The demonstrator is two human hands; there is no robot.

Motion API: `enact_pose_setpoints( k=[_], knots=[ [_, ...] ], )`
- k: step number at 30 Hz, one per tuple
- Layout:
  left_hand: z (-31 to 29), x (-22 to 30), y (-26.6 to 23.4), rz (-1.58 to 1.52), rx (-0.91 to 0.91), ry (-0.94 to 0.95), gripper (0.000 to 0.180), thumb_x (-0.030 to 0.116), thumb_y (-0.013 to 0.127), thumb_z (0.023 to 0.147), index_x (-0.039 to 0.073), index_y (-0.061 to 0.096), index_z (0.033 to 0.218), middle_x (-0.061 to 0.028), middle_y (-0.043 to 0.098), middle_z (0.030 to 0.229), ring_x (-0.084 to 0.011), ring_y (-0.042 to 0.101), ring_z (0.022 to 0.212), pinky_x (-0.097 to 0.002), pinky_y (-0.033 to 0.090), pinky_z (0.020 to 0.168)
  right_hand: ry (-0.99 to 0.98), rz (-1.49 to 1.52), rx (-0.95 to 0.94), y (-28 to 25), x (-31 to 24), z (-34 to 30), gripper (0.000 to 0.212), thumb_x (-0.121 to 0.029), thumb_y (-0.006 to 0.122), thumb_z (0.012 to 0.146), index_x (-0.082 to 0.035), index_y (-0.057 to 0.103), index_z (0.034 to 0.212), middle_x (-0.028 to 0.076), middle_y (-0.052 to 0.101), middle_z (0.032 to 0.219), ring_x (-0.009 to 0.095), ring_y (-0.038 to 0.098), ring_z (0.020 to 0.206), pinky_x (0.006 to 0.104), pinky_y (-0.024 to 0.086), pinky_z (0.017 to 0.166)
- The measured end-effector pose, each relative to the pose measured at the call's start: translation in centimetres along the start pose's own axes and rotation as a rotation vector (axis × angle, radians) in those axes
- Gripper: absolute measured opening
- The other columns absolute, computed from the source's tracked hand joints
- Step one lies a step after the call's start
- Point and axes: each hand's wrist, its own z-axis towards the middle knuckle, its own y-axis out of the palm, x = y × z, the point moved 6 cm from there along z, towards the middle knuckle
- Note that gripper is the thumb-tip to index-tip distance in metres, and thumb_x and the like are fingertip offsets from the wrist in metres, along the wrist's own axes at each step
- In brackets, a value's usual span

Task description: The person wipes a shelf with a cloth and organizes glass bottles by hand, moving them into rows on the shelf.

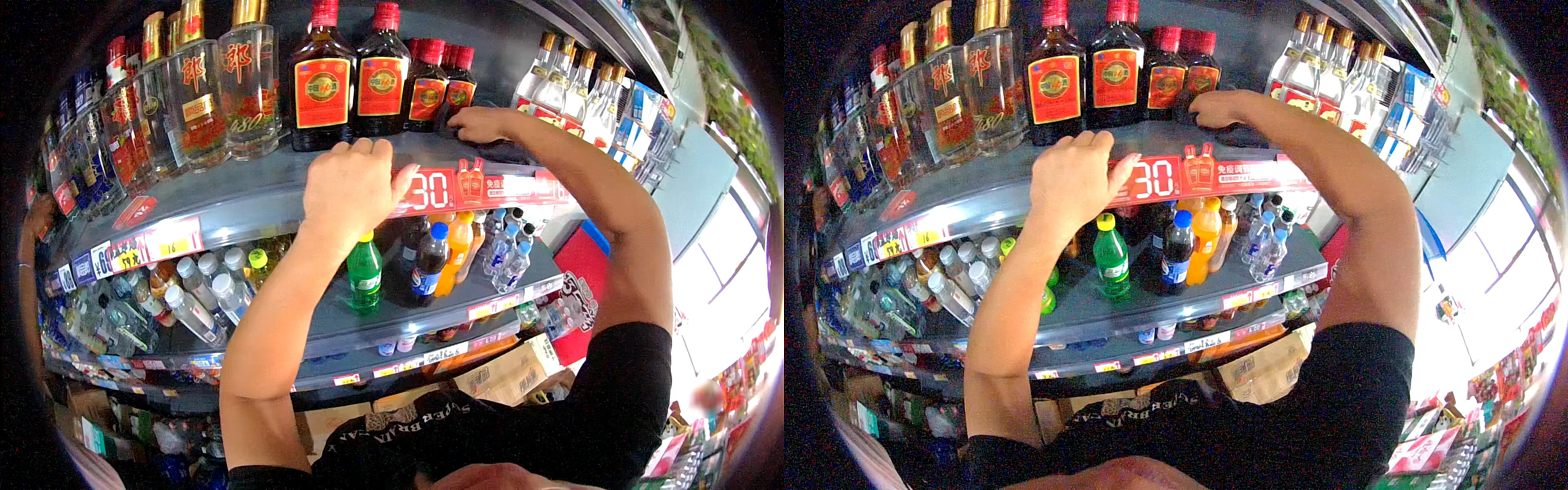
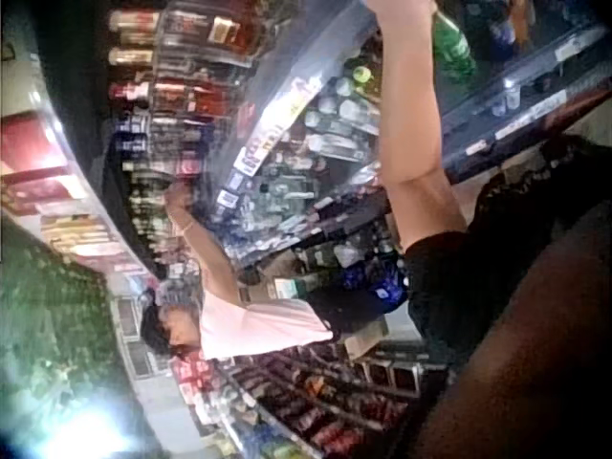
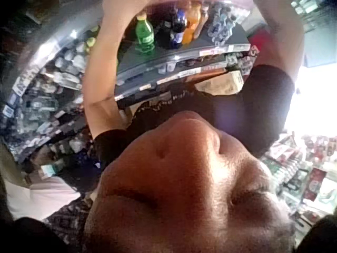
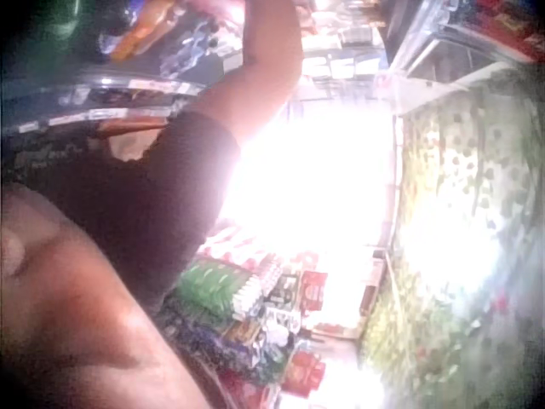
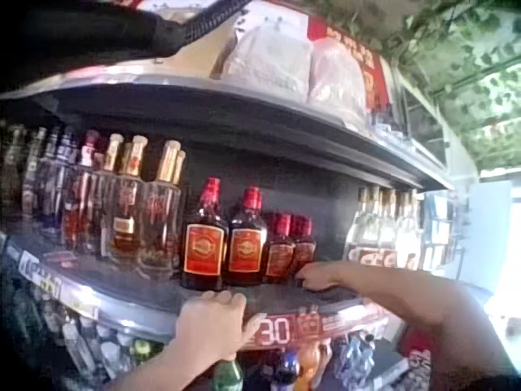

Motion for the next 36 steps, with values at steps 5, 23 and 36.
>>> enact_pose_setpoints(
  k=[5,23,36],
  knots=[
    [-0.3,-0.4,-0.2,-0.031,0.037,0.036,0.035,0.04,0.054,0.079,0.005,0.057,0.074,-0.0092,0.058,0.07,-0.0255,0.059,0.064,-0.0362,0.049,0.056,0.051,0.089,0.006,-1.0,-2.3,0.5,0.043,-0.018,0.052,0.075,0.002,0.051,0.114,0.022,0.054,0.112,0.032,0.053,0.103,0.038,0.042,0.087],
    [-0.3,-0.2,-0.2,0.046,-0.014,-0.008,0.035,0.04,0.055,0.078,0.006,0.056,0.078,-0.0091,0.058,0.071,-0.0267,0.06,0.068,-0.0384,0.049,0.057,-0.002,-0.053,0.155,-0.2,1.4,-5.7,0.031,-0.016,0.055,0.075,-0.005,0.055,0.104,0.02,0.059,0.097,0.036,0.056,0.093,0.0435,0.043,0.081],
    [-0.2,0.0,-0.2,0.047,-0.008,-0.016,0.034,0.039,0.056,0.079,0.006,0.055,0.076,-0.0097,0.057,0.07,-0.0278,0.059,0.067,-0.0392,0.047,0.057,-0.224,0.136,0.282,-4.0,-8.0,-1.2,0.034,-0.03,0.065,0.076,-0.003,0.056,0.096,0.018,0.06,0.085,0.031,0.058,0.079,0.0389,0.044,0.069]
  ],
)
